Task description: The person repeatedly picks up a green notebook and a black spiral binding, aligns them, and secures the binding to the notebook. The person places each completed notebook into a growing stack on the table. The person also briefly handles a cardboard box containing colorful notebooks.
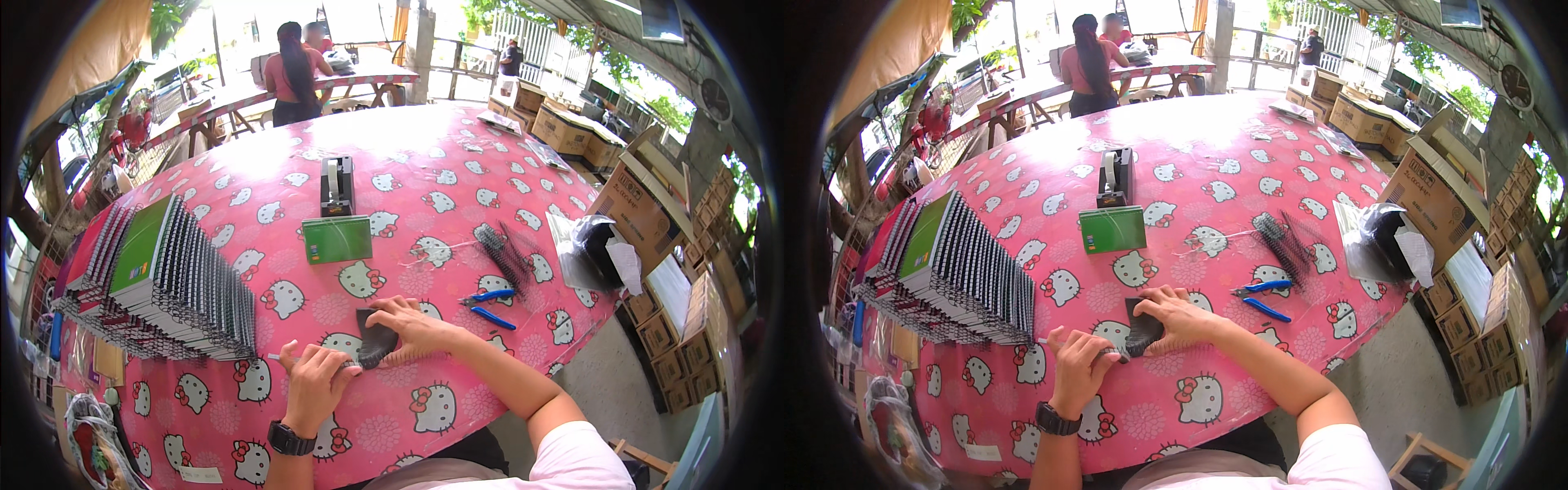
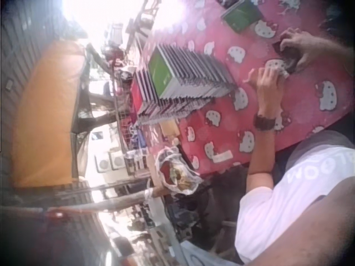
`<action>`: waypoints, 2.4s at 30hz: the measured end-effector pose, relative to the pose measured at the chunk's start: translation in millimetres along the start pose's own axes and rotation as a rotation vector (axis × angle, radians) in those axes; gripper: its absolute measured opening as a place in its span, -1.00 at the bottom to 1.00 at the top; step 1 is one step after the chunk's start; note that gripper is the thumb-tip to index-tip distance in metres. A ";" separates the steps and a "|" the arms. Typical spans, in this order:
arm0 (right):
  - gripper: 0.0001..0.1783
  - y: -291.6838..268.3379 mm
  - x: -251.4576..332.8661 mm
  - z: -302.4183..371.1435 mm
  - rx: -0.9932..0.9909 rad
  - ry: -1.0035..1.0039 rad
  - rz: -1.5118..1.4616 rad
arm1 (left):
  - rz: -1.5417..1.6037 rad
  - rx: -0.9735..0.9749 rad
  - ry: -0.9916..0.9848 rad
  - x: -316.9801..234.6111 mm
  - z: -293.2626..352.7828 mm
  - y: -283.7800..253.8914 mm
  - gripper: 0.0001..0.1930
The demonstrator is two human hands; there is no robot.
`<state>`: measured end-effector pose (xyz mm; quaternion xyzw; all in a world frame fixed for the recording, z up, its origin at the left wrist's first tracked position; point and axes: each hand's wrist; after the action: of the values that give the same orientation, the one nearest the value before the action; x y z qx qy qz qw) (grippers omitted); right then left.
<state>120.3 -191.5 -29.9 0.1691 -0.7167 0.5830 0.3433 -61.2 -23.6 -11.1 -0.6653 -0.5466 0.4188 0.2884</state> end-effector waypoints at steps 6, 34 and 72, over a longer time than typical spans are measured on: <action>-0.38 -2.5 -3.1 0.9 -0.183 -0.068 -0.227 | -0.009 -0.157 -0.108 -4.6 -9.0 -10.5 -0.75; -0.40 -5.0 34.5 -31.0 0.109 0.108 -0.611 | 0.097 -0.089 -0.137 25.3 6.0 2.5 -0.20; -0.36 -7.0 30.5 -33.3 -0.397 -0.154 0.100 | 0.868 -0.075 -0.550 58.1 9.6 -4.4 -0.74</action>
<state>113.1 -156.8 -1.0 0.1067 -0.8490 0.4323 0.2847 -68.7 33.0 -26.1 -0.7061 -0.2905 0.6394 -0.0904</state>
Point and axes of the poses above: each hand's wrist, its own z-axis away from the middle knuckle, its own y-axis out of the palm, x = y × z, and after that the axes turned 12 degrees about -z, right-handed
